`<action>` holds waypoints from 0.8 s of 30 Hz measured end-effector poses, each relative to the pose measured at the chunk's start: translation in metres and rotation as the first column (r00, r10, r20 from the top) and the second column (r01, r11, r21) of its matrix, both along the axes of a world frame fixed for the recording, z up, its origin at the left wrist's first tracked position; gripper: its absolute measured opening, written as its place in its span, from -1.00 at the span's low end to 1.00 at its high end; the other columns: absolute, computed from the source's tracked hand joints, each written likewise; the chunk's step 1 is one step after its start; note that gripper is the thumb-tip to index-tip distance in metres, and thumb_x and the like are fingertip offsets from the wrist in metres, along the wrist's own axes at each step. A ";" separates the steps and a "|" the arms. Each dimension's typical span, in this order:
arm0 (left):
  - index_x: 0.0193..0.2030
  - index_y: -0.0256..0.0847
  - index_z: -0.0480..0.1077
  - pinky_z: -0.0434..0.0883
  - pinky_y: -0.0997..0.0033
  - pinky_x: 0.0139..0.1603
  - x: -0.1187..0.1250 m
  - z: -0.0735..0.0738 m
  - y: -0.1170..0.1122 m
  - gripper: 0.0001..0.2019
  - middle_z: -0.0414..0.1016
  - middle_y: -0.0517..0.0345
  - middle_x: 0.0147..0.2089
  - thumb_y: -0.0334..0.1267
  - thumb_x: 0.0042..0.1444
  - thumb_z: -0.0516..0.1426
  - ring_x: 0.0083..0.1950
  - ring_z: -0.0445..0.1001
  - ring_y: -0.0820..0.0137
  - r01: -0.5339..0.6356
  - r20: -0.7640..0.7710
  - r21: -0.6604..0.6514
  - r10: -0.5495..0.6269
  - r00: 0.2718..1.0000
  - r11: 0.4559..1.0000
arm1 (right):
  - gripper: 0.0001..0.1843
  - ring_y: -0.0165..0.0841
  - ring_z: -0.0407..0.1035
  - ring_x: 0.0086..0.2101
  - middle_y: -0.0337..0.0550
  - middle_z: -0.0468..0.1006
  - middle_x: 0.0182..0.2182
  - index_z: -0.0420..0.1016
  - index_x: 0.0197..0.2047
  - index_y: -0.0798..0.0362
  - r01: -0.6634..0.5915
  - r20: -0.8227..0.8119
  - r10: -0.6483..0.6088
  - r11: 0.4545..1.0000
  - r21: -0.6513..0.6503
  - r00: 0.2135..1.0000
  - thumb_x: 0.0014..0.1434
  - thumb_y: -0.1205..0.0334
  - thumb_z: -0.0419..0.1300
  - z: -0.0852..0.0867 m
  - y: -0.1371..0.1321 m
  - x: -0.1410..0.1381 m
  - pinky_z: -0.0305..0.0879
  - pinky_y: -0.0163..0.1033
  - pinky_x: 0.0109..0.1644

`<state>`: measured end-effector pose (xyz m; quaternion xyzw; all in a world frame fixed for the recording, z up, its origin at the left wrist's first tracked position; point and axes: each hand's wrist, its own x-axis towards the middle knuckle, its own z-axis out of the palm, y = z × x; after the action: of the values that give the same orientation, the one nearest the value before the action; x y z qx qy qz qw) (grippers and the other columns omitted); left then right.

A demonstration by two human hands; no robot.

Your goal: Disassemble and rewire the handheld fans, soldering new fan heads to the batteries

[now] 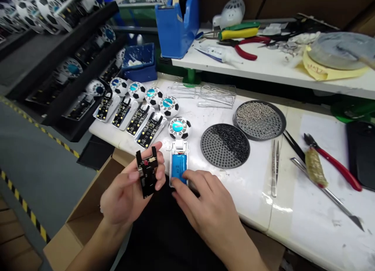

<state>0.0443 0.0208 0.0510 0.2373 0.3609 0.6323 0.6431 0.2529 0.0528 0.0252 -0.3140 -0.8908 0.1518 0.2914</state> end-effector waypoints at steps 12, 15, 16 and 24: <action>0.40 0.09 0.47 0.44 0.35 0.46 0.013 -0.003 0.000 -0.55 0.53 0.12 0.41 -0.24 0.42 0.31 0.43 0.49 0.26 -0.035 -0.384 0.028 0.043 0.922 0.999 | -0.80 -0.31 0.45 -0.03 -0.08 0.52 -0.01 0.49 0.19 0.04 0.074 -0.242 -0.117 0.981 -0.180 0.963 0.55 0.30 0.19 0.005 0.009 -0.016 0.44 -0.21 0.06; 0.37 0.12 0.48 0.49 0.42 0.36 0.027 0.000 -0.001 -0.58 0.58 0.14 0.33 -0.22 0.42 0.31 0.32 0.56 0.32 -0.024 -0.364 0.032 0.034 0.931 0.999 | -0.83 -0.41 0.48 -0.21 -0.20 0.56 -0.16 0.49 0.12 -0.01 -0.001 -0.346 -0.110 0.952 -0.306 0.932 0.54 0.15 0.24 0.013 -0.002 -0.011 0.46 -0.34 -0.16; 0.36 0.12 0.48 0.51 0.44 0.31 0.032 0.000 -0.001 -0.58 0.59 0.14 0.29 -0.22 0.42 0.32 0.27 0.58 0.34 -0.012 -0.350 0.030 0.022 0.937 0.999 | -0.88 -0.44 0.46 -0.29 -0.26 0.55 -0.23 0.49 0.05 -0.03 0.003 -0.362 -0.129 0.944 -0.330 0.923 0.53 0.15 0.26 0.014 -0.005 -0.009 0.43 -0.36 -0.23; 0.03 -0.06 0.59 0.47 0.53 0.09 0.074 -0.006 0.016 -0.86 0.53 0.16 -0.05 -0.20 0.54 0.17 -0.01 0.51 0.46 0.061 -0.243 0.148 -0.023 0.970 0.987 | -0.87 -0.49 0.43 -0.37 -0.32 0.50 -0.34 0.45 -0.16 -0.02 0.256 -0.332 -0.361 0.912 -0.322 0.871 0.52 0.31 0.19 0.024 -0.021 0.017 0.37 -0.43 -0.28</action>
<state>0.1183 0.0372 0.0448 0.3690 0.3811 0.6111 0.5875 0.2701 0.0321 0.0490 -0.4537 -0.7250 0.2802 0.4359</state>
